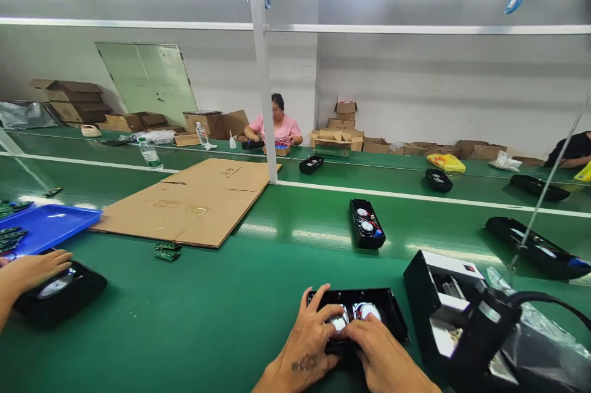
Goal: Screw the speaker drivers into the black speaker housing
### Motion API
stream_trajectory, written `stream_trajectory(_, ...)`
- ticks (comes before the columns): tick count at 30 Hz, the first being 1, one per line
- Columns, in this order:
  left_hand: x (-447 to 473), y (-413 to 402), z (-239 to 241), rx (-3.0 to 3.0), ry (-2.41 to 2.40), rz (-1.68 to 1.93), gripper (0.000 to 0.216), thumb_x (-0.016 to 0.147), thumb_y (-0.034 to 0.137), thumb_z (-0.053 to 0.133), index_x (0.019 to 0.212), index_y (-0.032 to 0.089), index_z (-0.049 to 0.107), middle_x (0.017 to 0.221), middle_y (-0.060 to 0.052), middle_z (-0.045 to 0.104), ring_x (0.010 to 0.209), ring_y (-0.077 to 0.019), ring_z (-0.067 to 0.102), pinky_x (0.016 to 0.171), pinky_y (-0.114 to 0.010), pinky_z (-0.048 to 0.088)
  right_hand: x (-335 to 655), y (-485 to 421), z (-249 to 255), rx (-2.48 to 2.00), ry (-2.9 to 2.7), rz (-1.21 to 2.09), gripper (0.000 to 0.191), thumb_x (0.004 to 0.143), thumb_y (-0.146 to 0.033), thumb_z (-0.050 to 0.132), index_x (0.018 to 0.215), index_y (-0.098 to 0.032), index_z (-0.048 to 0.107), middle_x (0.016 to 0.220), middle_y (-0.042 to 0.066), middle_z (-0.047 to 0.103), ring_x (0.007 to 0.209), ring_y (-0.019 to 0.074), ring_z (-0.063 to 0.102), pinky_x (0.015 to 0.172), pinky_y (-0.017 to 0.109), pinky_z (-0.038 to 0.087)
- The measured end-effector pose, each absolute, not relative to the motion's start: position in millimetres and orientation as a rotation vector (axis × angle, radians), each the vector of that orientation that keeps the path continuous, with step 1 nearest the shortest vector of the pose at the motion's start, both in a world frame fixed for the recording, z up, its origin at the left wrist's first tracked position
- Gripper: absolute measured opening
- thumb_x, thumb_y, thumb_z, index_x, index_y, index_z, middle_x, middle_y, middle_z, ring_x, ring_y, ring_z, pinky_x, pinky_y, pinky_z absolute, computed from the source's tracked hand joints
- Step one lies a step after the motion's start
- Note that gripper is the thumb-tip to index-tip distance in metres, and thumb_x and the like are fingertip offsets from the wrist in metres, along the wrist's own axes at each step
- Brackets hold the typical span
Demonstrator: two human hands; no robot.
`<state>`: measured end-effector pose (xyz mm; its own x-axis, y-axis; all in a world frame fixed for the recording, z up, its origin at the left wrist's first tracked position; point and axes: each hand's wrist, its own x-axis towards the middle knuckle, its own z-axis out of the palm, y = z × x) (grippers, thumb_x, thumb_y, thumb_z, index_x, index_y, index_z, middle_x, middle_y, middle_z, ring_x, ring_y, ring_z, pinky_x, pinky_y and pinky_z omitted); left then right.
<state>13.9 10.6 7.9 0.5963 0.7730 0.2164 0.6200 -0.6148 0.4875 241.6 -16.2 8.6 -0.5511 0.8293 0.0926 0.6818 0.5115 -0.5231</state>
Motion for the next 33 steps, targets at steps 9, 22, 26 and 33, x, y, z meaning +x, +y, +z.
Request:
stream_trajectory(9, 12.4, 51.1, 29.8, 2.152, 1.203, 0.383, 0.031, 0.063, 0.034, 0.104, 0.088, 0.035, 0.087, 0.141, 0.005, 0.076, 0.160, -0.0463, 0.042, 0.130, -0.065, 0.031, 214.1, 9.9, 71.2, -1.536, -2.683, 0.508, 0.035, 0.087, -0.006, 0.068, 0.121, -0.014, 0.076, 0.117, 0.018, 0.082, 0.117, 0.0366, 0.075, 0.112, 0.050, 0.047)
stream_trajectory(22, 12.7, 91.0, 51.6, 2.007, 1.264, 0.285, 0.039, 0.054, 0.042, 0.102, 0.069, 0.024, 0.071, 0.127, 0.008, 0.080, 0.108, -0.0232, 0.074, 0.085, -0.028, 0.051, 211.2, 60.5, 91.6, -1.642, -2.624, 0.641, 0.058, 0.068, -0.032, 0.099, 0.124, -0.027, 0.083, 0.112, 0.006, 0.087, 0.110, 0.0335, 0.079, 0.083, 0.033, 0.051)
stream_trajectory(26, 12.0, 93.8, 53.7, 1.993, 1.245, 0.252, 0.044, 0.054, 0.042, 0.102, 0.088, 0.027, 0.079, 0.118, 0.006, 0.083, 0.105, -0.0229, 0.076, 0.081, -0.027, 0.049, 210.0, 55.0, 93.6, -1.685, -2.593, 0.619, 0.063, 0.067, -0.036, 0.102, 0.126, -0.029, 0.084, 0.113, 0.007, 0.087, 0.115, 0.0351, 0.079, 0.091, 0.035, 0.052)
stream_trajectory(33, 10.4, 95.4, 55.1, 1.972, 1.219, 0.252, 0.057, 0.052, 0.043, 0.103, 0.103, 0.030, 0.082, 0.110, 0.007, 0.082, 0.099, -0.0223, 0.075, 0.075, -0.027, 0.046, 211.9, 50.7, 84.9, -1.653, -2.568, 0.550, 0.044, 0.074, -0.037, 0.093, 0.117, -0.029, 0.086, 0.103, 0.006, 0.088, 0.106, 0.0334, 0.081, 0.085, 0.034, 0.051)
